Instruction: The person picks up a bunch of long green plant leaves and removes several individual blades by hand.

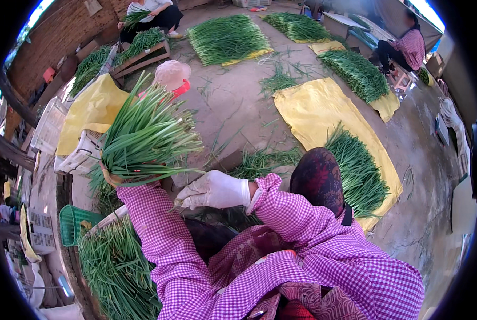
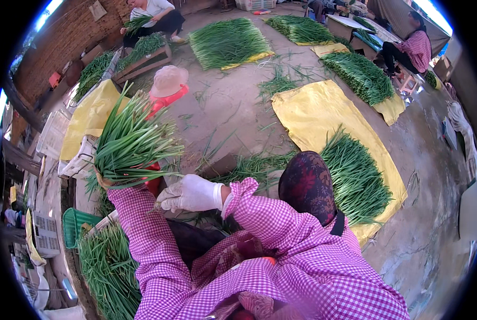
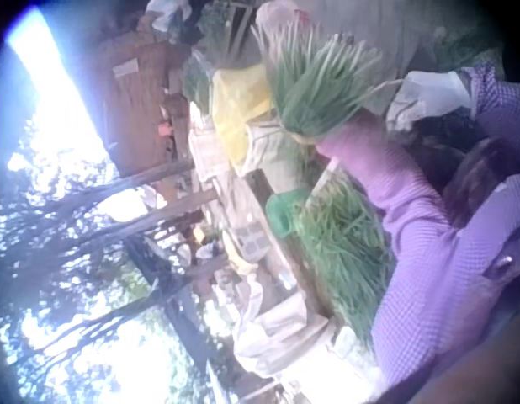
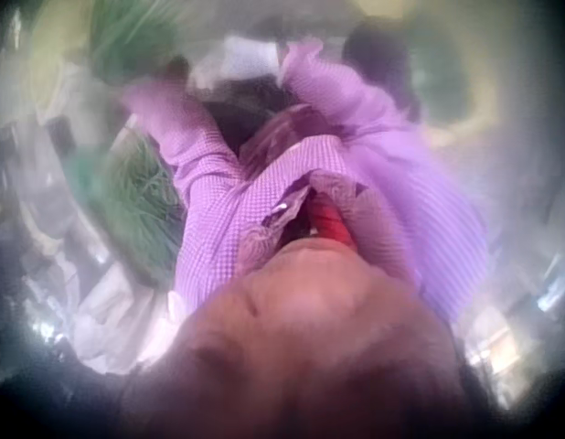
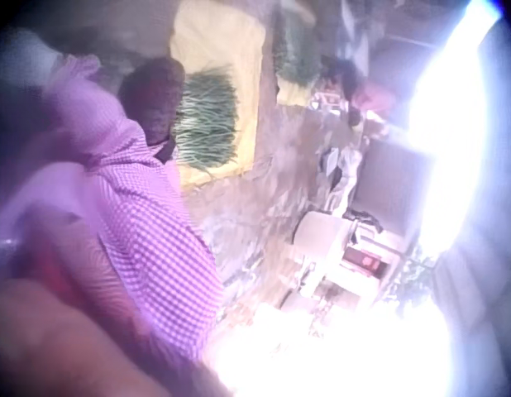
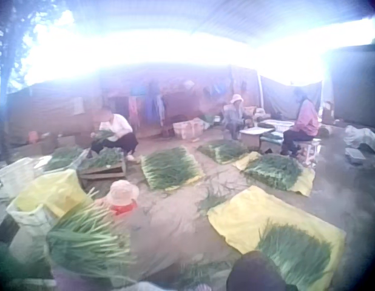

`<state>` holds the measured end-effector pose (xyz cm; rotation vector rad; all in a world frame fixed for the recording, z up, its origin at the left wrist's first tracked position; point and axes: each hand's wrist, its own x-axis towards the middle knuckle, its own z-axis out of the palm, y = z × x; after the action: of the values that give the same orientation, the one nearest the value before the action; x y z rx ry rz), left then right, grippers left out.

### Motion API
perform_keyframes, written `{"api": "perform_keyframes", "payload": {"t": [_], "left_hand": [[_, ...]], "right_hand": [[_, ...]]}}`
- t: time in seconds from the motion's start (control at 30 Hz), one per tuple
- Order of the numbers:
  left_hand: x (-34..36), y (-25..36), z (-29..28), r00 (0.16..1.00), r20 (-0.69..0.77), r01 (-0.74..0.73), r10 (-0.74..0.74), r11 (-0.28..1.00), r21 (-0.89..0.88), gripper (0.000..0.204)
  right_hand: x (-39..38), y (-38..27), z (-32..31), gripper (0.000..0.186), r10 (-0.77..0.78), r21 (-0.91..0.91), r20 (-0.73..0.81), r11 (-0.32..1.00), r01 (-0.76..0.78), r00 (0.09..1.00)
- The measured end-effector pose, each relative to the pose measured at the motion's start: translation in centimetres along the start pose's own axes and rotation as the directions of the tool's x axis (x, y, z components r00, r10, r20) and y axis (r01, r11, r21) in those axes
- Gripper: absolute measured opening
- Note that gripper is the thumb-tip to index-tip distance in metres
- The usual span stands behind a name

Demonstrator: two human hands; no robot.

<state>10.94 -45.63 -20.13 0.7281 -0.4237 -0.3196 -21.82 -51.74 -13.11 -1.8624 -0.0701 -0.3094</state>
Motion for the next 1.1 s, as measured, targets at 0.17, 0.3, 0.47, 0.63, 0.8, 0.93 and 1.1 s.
{"api": "perform_keyframes", "payload": {"t": [0.17, 0.3, 0.47, 0.63, 0.8, 0.93, 1.1], "left_hand": [[2.7, -4.4, -3.9, 0.788, 0.292, -0.503, 0.542, 0.292, 0.813, 0.060], [5.4, -2.6, -7.5, 0.441, 0.717, -0.496, 0.541, -0.519, 0.696, 0.057], [-2.0, 1.0, 3.5, 0.985, 0.169, 0.066, -0.034, 0.980, -0.188, 0.049], [-0.2, -0.6, 3.1, 0.694, 0.219, -0.671, 0.686, 0.506, 0.542, 0.042], [-1.0, 1.2, 4.3, 0.998, -0.061, 0.007, -0.024, 0.965, -0.263, 0.039], [-1.5, 2.2, 3.6, 0.998, 0.001, 0.055, -0.058, 0.941, -0.335, 0.036], [-1.7, 2.6, 4.0, 0.996, -0.074, 0.023, -0.051, 0.940, -0.340, 0.037]], "right_hand": [[-3.3, 0.1, -6.0, 0.027, 0.214, 0.453, -0.314, 0.890, -0.052, 0.925], [-3.1, 0.5, -7.8, 0.020, 0.163, 0.339, -0.616, 0.938, 0.072, 0.771], [-1.4, 2.7, -6.3, 0.035, 0.017, 0.043, -0.807, 0.999, 0.030, 0.590], [0.9, 0.6, -4.8, 0.033, -0.254, -0.473, -0.759, 0.847, -0.241, 0.599], [0.7, 2.3, -4.5, 0.014, -0.084, -0.158, -0.844, 0.983, -0.097, 0.530], [-1.4, 2.9, -7.3, 0.013, 0.114, 0.421, -0.741, 0.846, 0.326, 0.661], [-3.2, 2.5, -8.2, 0.036, -0.042, 0.752, -0.424, 0.540, 0.377, 0.905]]}}
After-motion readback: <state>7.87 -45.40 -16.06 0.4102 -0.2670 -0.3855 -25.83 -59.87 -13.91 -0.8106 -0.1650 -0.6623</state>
